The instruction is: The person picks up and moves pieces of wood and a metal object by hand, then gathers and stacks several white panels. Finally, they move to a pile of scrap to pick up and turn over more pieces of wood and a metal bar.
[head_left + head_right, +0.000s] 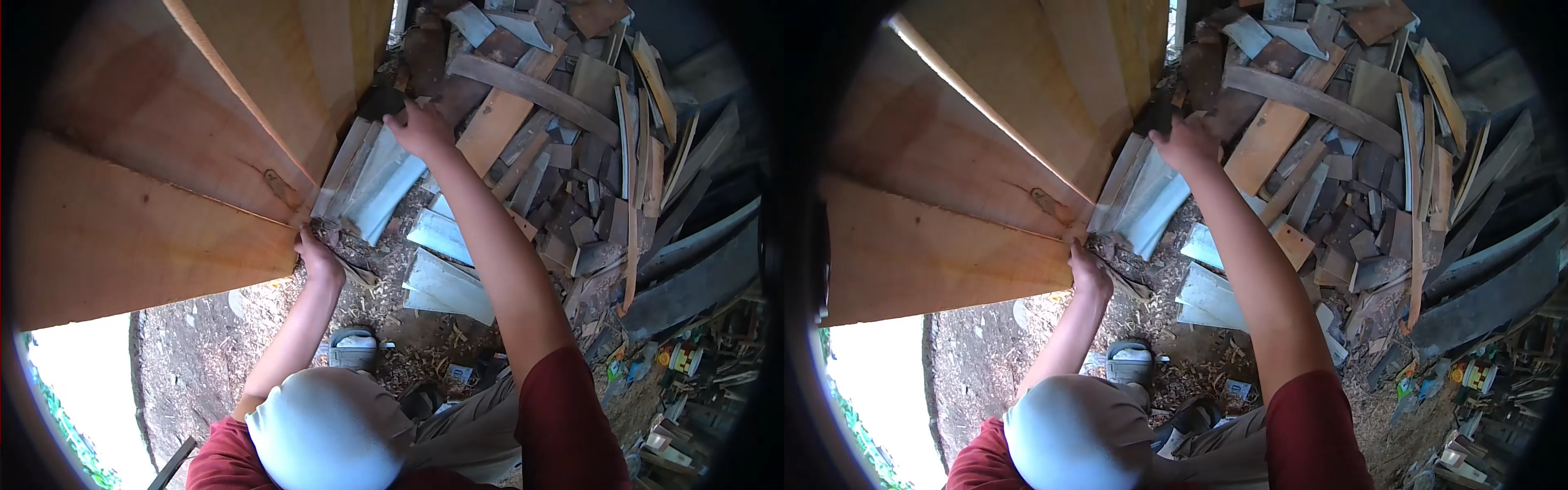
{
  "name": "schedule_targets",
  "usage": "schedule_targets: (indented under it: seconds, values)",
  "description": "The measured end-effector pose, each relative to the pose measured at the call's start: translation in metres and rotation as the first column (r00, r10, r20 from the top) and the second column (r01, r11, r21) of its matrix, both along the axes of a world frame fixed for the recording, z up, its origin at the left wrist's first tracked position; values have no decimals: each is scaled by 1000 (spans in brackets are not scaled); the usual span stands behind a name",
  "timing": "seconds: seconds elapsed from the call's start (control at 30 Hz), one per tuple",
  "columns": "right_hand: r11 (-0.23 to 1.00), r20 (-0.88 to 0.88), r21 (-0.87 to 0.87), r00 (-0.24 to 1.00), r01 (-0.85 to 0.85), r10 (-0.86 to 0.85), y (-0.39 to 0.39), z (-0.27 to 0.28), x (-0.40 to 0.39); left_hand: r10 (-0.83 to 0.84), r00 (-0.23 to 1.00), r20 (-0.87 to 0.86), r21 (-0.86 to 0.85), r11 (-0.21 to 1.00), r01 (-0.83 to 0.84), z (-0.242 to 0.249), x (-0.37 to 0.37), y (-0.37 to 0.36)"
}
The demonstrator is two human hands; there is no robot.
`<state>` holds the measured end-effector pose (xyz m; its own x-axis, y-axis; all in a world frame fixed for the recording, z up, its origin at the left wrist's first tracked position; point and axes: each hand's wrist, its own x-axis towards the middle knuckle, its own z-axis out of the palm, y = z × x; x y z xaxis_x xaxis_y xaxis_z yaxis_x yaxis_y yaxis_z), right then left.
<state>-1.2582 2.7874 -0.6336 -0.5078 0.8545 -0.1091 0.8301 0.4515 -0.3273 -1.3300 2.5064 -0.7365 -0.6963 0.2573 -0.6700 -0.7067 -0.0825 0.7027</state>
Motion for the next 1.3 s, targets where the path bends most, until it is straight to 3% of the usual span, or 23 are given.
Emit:
schedule_targets:
  seconds: [0.03,0.07,0.13,0.2,0.27,0.3,0.33,0.4,0.47,0.53,0.6,0.67,0.73,0.77,0.8,0.83,0.87,0.93,0.97,1.0,1.07,1.17,1.3]
  values:
    - [999,12,-32,1000,-5,5,-5,-2,6,-38,993,108,148,989,22,17,5,-5]
    - [999,15,-31,1000,-9,9,-13,-6,14,-34,993,111,149,989,17,27,9,-9]
    - [996,28,-88,999,20,-17,-30,-23,30,-236,943,237,37,972,234,36,14,-18]
    - [991,-21,-117,998,59,-62,-37,-49,47,-233,945,230,56,973,226,13,14,-23]
    - [984,-62,-154,993,90,-101,-48,-67,58,-258,966,-23,-22,966,257,2,19,-26]
    - [962,-36,-187,977,201,-211,-57,-71,62,-346,909,-233,12,933,359,8,20,-28]
    - [926,-5,-217,948,310,-318,-66,-75,66,-339,914,-225,8,937,349,13,22,-29]
    - [916,-43,-276,948,291,-314,-78,-91,71,-638,512,-575,-445,769,458,16,29,-28]
    - [884,-46,-343,934,318,-353,-93,-103,67,-693,550,-466,-475,721,505,9,36,-24]
    - [888,-123,-339,921,310,-368,-97,-109,57,-637,767,-82,-393,728,562,-8,44,-20]
    - [894,12,-278,932,352,-363,-97,-100,44,-635,771,-36,-304,742,597,-14,43,-20]
    - [885,13,-334,941,323,-339,-95,-98,56,-624,779,64,-11,780,626,2,42,-14]
    - [902,-158,-391,952,184,-262,-78,-119,86,-637,766,91,31,770,637,-6,45,-16]
    - [846,-148,-527,972,80,-184,-75,-79,100,-608,793,46,-20,793,609,-9,53,-20]
    - [849,-140,-521,972,89,-188,-74,-87,123,-577,817,-2,-70,815,575,5,61,-20]
    - [960,-173,-270,985,-77,31,-77,-97,143,-641,766,50,-99,760,642,20,70,-23]
    - [968,-144,-4,958,-251,248,-82,-104,159,-648,760,56,-93,754,650,16,77,-28]
    - [958,-41,-49,959,-283,281,-97,-84,170,-855,511,86,-148,497,855,-6,94,-41]
    - [983,76,-19,980,-181,182,-107,-83,175,-880,472,54,-138,462,876,-9,104,-44]
    - [997,186,24,980,-79,74,-112,-83,177,-884,464,56,-135,454,881,-12,111,-45]
    - [999,283,-44,959,-9,22,-112,-77,179,-903,382,199,154,413,897,-19,123,-49]
    - [990,316,-136,949,35,10,-108,-70,181,-879,378,291,117,425,898,-21,136,-43]
    - [982,260,-181,961,-45,92,-111,-78,195,-872,319,372,111,383,917,0,133,-30]
